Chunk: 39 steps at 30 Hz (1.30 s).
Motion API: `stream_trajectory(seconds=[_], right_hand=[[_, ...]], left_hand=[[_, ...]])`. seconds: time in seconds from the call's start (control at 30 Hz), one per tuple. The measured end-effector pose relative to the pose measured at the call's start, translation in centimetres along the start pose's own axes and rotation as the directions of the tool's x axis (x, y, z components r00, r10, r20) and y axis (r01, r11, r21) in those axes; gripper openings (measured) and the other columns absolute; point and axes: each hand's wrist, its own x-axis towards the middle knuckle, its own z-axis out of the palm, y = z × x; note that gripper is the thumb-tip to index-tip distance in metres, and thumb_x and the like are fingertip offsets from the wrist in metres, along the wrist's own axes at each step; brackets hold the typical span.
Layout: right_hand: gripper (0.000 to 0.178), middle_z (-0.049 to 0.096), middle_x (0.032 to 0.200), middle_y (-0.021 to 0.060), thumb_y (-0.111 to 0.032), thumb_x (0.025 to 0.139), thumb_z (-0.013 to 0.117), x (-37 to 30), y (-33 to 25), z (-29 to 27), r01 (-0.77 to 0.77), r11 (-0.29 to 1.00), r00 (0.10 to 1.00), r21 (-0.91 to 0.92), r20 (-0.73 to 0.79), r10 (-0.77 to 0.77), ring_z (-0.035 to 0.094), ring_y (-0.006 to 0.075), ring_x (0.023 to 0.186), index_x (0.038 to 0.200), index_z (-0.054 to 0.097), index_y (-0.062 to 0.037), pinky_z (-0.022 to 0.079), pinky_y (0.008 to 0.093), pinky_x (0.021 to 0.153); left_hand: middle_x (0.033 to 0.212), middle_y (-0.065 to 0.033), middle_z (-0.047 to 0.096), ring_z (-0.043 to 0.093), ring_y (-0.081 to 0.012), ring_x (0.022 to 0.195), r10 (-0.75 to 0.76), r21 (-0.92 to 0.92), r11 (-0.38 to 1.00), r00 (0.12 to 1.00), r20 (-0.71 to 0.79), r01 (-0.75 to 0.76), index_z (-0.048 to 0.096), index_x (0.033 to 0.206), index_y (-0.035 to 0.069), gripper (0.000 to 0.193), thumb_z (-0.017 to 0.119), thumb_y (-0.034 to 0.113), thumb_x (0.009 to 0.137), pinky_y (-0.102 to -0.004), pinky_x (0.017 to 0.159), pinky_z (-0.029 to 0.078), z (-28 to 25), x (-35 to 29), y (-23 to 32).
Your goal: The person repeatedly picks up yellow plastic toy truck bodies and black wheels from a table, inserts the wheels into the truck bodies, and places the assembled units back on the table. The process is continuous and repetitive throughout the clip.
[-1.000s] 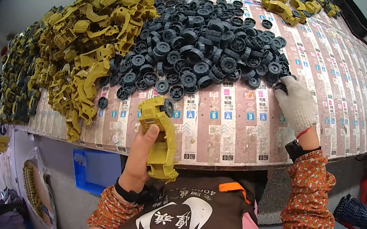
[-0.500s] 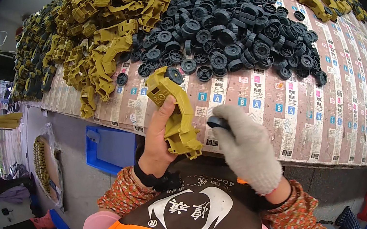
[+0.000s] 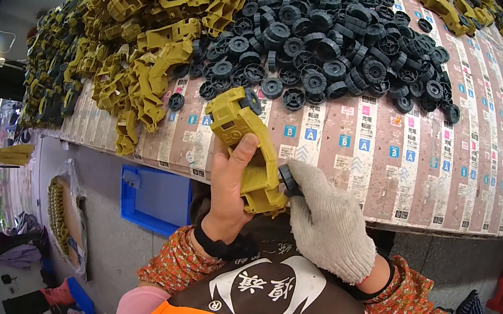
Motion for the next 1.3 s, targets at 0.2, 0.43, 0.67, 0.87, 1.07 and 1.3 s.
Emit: stream_trajectory(seconds=[0.2, 0.43, 0.67, 0.87, 1.07, 1.3], right_hand=[[0.056, 0.072, 0.089, 0.0254, -0.002, 0.084, 0.064, -0.2, 0.1, 0.3, 0.061, 0.992, 0.997, -0.114, 0.059, -0.054, 0.071, 0.0482, 0.075, 0.139, 0.054, -0.0008, 0.057, 0.0531, 0.070], [0.065, 0.071, 0.086, 0.0252, -0.022, 0.082, 0.077, 1.0, -1.4, -0.8, 0.021, 0.992, 0.994, -0.128, 0.112, -0.007, 0.072, 0.0458, 0.077, 0.137, 0.053, 0.0013, 0.058, 0.0519, 0.071], [0.063, 0.073, 0.102, 0.0195, -0.037, 0.088, 0.080, 4.4, -1.0, -4.2, -0.290, 0.943, 0.956, 0.162, 0.101, 0.276, 0.075, 0.0318, 0.087, 0.131, 0.058, 0.0015, 0.059, 0.0418, 0.069], [0.051, 0.073, 0.102, 0.0085, -0.032, 0.096, 0.069, 4.6, -0.5, -10.2, -0.454, 0.652, 0.872, 0.608, 0.151, 0.466, 0.073, 0.0159, 0.082, 0.133, 0.061, 0.0017, 0.058, 0.0277, 0.062], [0.048, 0.073, 0.095, 0.0076, -0.035, 0.097, 0.066, 4.7, 0.1, -16.9, -0.336, 0.813, 0.913, 0.475, -0.050, 0.406, 0.071, 0.0137, 0.074, 0.128, 0.064, 0.0023, 0.056, 0.0266, 0.058], [0.050, 0.071, 0.090, 0.0069, -0.045, 0.098, 0.068, 10.8, 7.1, -25.8, -0.373, 0.863, 0.843, 0.341, -0.265, 0.468, 0.069, 0.0138, 0.068, 0.118, 0.071, 0.0005, 0.053, 0.0248, 0.051]], left_hand=[[0.119, -0.0035, 0.062, 0.065, -0.0132, 0.103, 0.005, 0.047, 0.999, 1.000, -0.030, -0.004, 0.047, 0.136, 0.009, 0.042, 0.073, 0.014, 0.104, -0.0314, 0.090, 0.056, 0.5, -0.3, -0.5], [0.126, -0.0044, 0.060, 0.062, -0.0136, 0.110, 0.088, 0.109, 0.990, 0.996, -0.021, -0.085, 0.041, 0.141, 0.009, 0.048, 0.072, 0.013, 0.104, -0.0317, 0.098, 0.052, 1.6, -0.3, -0.4], [0.151, -0.0085, 0.047, 0.049, -0.0191, 0.136, -0.051, -0.144, 0.985, 0.963, 0.266, 0.092, 0.022, 0.163, 0.014, 0.069, 0.063, 0.025, 0.110, -0.0373, 0.116, 0.041, 3.4, 0.7, 0.5], [0.142, -0.0085, 0.058, 0.059, -0.0196, 0.124, -0.148, -0.071, 0.983, 0.955, 0.259, 0.172, 0.036, 0.160, 0.014, 0.056, 0.056, 0.035, 0.111, -0.0387, 0.106, 0.047, 0.3, 2.2, 2.4], [0.123, -0.0025, 0.065, 0.063, -0.0152, 0.109, -0.177, 0.010, 0.984, 0.979, 0.102, 0.177, 0.049, 0.150, 0.013, 0.043, 0.058, 0.028, 0.110, -0.0334, 0.094, 0.051, -4.2, 2.4, 3.2], [0.115, -0.0008, 0.068, 0.065, -0.0114, 0.097, -0.177, -0.016, 0.984, 0.983, -0.041, 0.176, 0.056, 0.139, 0.014, 0.030, 0.058, 0.017, 0.109, -0.0273, 0.083, 0.051, -6.7, 2.2, 3.8]])
